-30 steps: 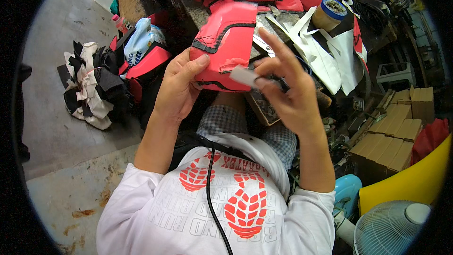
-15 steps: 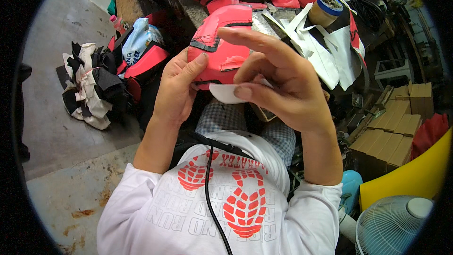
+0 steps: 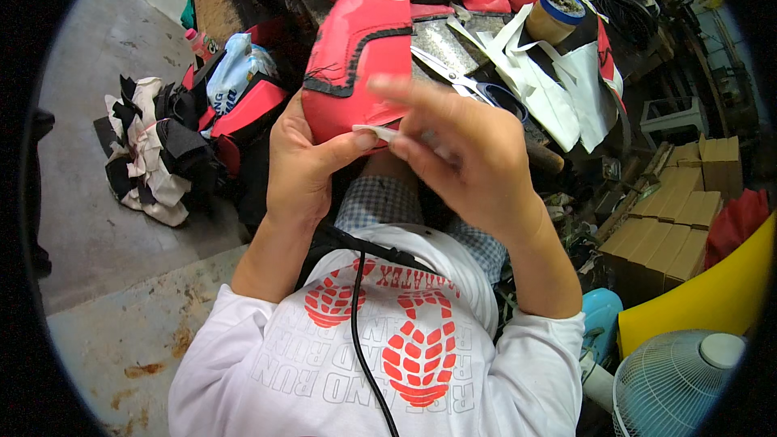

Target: The person cuts white foam sheets into strips using scissors, then places the strips onto pink foam footwear components. The person repeatedly picks up components, aligns the foam strips, and trims excess material.

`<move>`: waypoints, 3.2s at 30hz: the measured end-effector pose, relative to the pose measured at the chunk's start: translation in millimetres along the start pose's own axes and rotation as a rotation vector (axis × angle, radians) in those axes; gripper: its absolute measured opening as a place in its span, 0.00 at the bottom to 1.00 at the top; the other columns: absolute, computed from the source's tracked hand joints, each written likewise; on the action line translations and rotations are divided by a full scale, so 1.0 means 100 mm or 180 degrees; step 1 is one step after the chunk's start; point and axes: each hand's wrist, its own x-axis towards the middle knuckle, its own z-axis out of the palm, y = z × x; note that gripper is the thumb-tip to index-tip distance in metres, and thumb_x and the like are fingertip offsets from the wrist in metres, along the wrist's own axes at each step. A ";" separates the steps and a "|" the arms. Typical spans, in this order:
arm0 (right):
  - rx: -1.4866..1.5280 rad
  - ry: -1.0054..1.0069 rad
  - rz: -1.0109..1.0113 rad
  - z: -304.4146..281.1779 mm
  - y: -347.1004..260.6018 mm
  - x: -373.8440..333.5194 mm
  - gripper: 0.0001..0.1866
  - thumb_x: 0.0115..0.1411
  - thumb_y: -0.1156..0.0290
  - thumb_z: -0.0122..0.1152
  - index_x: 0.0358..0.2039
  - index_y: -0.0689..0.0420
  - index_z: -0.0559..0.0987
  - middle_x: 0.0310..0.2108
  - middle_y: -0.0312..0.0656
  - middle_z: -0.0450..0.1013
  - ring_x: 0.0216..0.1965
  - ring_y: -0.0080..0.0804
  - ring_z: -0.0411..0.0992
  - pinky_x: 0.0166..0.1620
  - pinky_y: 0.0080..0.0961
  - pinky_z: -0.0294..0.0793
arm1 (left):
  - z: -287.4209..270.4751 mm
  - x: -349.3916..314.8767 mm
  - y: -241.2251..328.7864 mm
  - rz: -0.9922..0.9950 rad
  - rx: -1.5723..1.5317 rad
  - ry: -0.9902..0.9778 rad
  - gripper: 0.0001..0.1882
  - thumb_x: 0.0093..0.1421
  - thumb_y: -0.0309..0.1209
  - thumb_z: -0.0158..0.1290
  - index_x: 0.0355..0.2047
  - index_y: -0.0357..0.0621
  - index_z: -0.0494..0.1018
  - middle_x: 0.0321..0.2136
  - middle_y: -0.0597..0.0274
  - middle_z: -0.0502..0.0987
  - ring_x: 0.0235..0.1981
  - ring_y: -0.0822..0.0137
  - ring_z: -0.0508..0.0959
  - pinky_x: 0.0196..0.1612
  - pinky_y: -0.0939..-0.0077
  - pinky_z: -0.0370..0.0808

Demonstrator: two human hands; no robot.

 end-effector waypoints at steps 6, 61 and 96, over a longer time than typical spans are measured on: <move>0.0037 0.0595 0.0565 0.05 0.08 -0.08 0.20 0.56 0.75 0.69 0.48 0.59 0.72 0.27 0.35 0.75 0.25 0.19 0.72 0.29 0.17 0.71 | -0.01 -0.05 0.05 -0.0175 -0.0208 -0.0050 0.24 0.50 0.19 0.65 0.48 0.38 0.72 0.41 0.62 0.80 0.42 0.74 0.79 0.49 0.77 0.76; -0.2321 0.0156 0.0930 -0.48 1.11 -0.55 0.24 0.50 0.69 0.69 0.49 0.50 0.78 0.33 0.39 0.77 0.38 0.39 0.73 0.42 0.37 0.66 | -0.43 0.81 -0.19 0.0200 0.0670 0.0613 0.25 0.56 0.17 0.54 0.54 0.37 0.64 0.44 0.57 0.77 0.44 0.68 0.79 0.50 0.72 0.76; -0.1051 0.0958 0.1161 -0.05 0.72 -0.16 0.17 0.62 0.59 0.61 0.51 0.44 0.79 0.34 0.43 0.79 0.30 0.42 0.78 0.32 0.33 0.74 | -0.41 1.15 -0.47 -0.0182 0.4126 -0.0086 0.33 0.55 0.26 0.51 0.62 0.30 0.58 0.42 0.26 0.74 0.48 0.36 0.75 0.51 0.53 0.72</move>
